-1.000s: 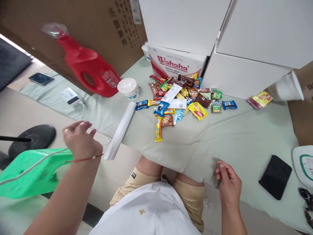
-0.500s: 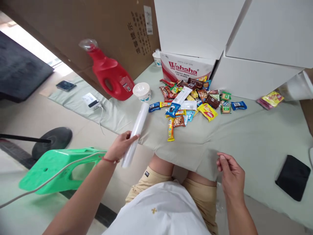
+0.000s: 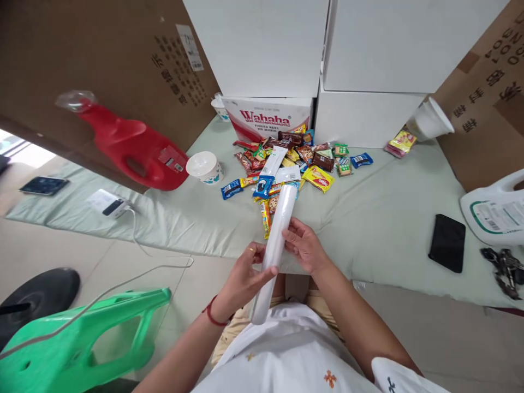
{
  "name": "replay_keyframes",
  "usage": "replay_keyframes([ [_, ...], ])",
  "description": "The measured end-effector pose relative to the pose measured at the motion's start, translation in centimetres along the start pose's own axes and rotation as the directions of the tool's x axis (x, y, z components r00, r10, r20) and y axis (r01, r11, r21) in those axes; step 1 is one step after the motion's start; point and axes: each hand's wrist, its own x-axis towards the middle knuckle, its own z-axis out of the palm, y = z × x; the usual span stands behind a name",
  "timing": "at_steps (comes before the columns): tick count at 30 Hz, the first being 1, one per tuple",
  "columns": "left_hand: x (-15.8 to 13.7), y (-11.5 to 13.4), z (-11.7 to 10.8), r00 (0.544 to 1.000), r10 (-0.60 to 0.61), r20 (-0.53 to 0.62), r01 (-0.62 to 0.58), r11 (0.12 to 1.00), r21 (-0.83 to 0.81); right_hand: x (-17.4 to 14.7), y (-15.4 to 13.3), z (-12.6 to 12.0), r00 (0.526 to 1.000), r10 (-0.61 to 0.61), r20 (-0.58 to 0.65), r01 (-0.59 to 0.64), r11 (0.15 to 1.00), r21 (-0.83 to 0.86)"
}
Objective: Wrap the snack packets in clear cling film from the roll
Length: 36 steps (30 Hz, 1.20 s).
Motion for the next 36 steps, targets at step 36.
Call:
replay_keyframes([
  [36, -0.6, -3.1, 6.0, 0.973, 0.036, -0.229, 0.034, 0.955, 0.296, -1.4, 0.1, -2.4, 0.928, -0.372, -0.024, 0.150, 0.431, -0.890],
])
